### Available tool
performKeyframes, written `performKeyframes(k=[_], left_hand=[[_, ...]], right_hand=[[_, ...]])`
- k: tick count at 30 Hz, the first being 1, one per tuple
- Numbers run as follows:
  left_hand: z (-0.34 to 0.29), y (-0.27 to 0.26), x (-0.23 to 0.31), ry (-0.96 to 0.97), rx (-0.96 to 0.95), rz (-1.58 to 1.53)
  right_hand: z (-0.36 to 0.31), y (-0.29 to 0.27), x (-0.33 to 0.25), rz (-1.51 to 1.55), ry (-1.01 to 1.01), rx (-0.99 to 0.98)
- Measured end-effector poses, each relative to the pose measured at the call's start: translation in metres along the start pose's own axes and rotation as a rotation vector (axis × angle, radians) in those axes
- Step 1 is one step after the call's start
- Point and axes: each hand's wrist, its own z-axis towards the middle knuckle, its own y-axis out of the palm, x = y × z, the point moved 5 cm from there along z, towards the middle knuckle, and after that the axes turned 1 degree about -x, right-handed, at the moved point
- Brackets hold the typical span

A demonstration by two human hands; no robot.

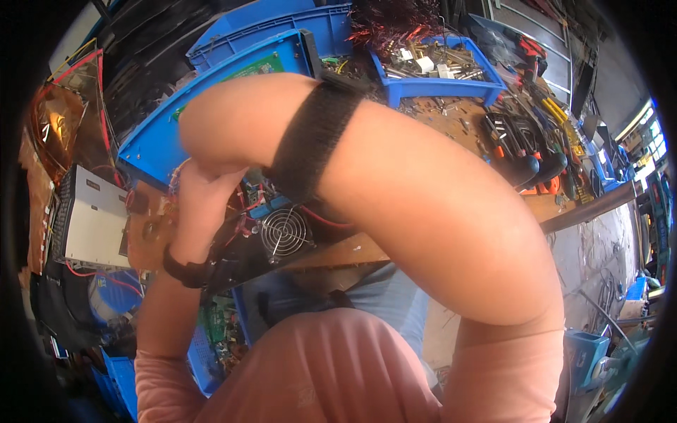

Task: Repairing or assembling a circuit board inside an electronic device using a screwdriver and pliers.

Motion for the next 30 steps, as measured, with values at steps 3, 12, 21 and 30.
performKeyframes(k=[3,12,21,30], left_hand=[[-0.002,0.0,0.004,-0.024,-0.001,0.088],[0.001,0.011,0.001,0.066,0.017,-0.032],[0.01,0.014,-0.01,0.023,0.07,-0.242],[0.02,0.01,-0.01,0.17,0.076,0.198]], right_hand=[[0.003,-0.003,-0.011,-0.074,0.126,-0.067],[0.0,0.004,-0.009,-0.035,0.007,0.118],[0.002,0.002,-0.019,-0.187,0.012,0.101],[0.002,0.004,-0.02,-0.209,0.023,0.152]])
